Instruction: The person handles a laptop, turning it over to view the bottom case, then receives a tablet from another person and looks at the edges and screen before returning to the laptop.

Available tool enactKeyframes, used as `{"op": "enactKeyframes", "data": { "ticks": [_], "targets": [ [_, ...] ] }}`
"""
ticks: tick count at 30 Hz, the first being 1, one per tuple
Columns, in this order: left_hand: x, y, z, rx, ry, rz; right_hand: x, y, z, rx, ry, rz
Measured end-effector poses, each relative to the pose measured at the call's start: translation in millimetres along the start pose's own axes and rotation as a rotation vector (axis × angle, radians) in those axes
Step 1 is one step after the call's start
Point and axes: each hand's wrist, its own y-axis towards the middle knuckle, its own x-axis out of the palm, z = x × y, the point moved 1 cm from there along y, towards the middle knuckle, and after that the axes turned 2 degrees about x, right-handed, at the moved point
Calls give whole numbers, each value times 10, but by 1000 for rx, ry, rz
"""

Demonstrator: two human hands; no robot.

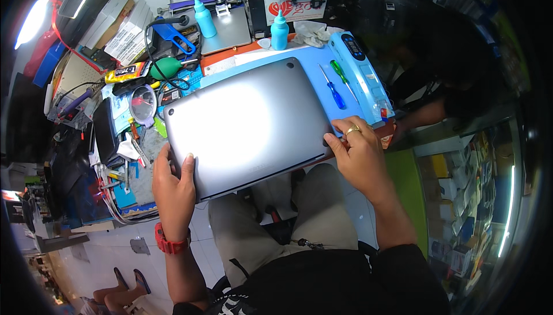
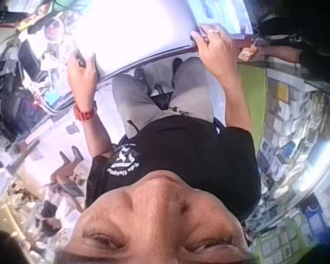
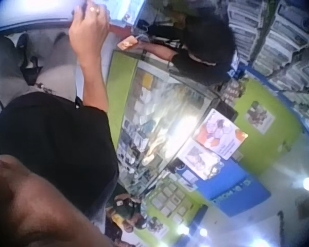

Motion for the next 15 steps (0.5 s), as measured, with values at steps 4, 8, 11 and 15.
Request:
{"op": "enactKeyframes", "data": {
  "ticks": [4, 8, 11, 15],
  "targets": [
    [45, 234, -124, -86, -87, -56, 76, -80, -123, 30, -53, 5],
    [-64, 372, -111, -166, -278, -204, 132, -151, -180, 83, 6, 22],
    [-84, 368, -113, -234, -502, -269, 128, -144, -202, 174, 53, 13],
    [1, 230, -196, -195, -820, -232, 198, -179, -143, 191, 129, 31]
  ]
}}
